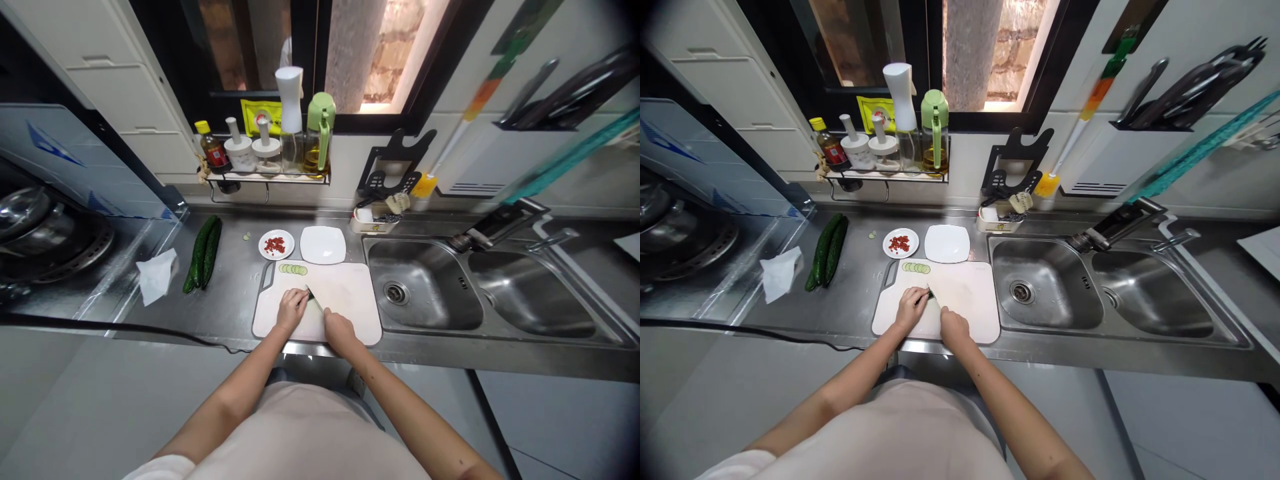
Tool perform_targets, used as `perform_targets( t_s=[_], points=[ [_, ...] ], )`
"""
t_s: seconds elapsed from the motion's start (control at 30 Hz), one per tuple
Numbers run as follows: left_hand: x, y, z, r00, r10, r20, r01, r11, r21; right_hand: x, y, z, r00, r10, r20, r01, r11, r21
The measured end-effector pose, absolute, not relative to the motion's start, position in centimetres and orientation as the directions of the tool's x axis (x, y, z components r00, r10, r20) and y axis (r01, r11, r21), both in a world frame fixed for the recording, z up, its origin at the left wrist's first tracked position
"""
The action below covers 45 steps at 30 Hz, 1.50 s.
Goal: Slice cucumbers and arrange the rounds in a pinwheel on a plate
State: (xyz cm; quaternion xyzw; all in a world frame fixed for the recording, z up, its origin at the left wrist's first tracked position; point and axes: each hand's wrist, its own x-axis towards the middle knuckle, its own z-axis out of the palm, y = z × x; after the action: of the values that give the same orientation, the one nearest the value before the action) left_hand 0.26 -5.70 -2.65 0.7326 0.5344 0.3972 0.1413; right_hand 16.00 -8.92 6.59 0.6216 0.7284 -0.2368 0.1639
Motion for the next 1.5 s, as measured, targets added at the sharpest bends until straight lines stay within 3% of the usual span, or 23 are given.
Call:
perform_targets(
  t_s=[0.47, 1.5],
  points=[
    [0.2, -5.6, -2.8, 0.117, 0.905, 0.41, 0.678, -0.374, 0.632, 14.7, -6.4, 6.2, -0.217, 0.851, -0.479, 0.971, 0.137, -0.197],
    [0.2, -5.6, -2.4, 0.082, 0.912, 0.403, 0.647, -0.356, 0.674, 18.1, -10.9, 6.6, -0.159, 0.807, -0.569, 0.986, 0.102, -0.132]
  ],
)
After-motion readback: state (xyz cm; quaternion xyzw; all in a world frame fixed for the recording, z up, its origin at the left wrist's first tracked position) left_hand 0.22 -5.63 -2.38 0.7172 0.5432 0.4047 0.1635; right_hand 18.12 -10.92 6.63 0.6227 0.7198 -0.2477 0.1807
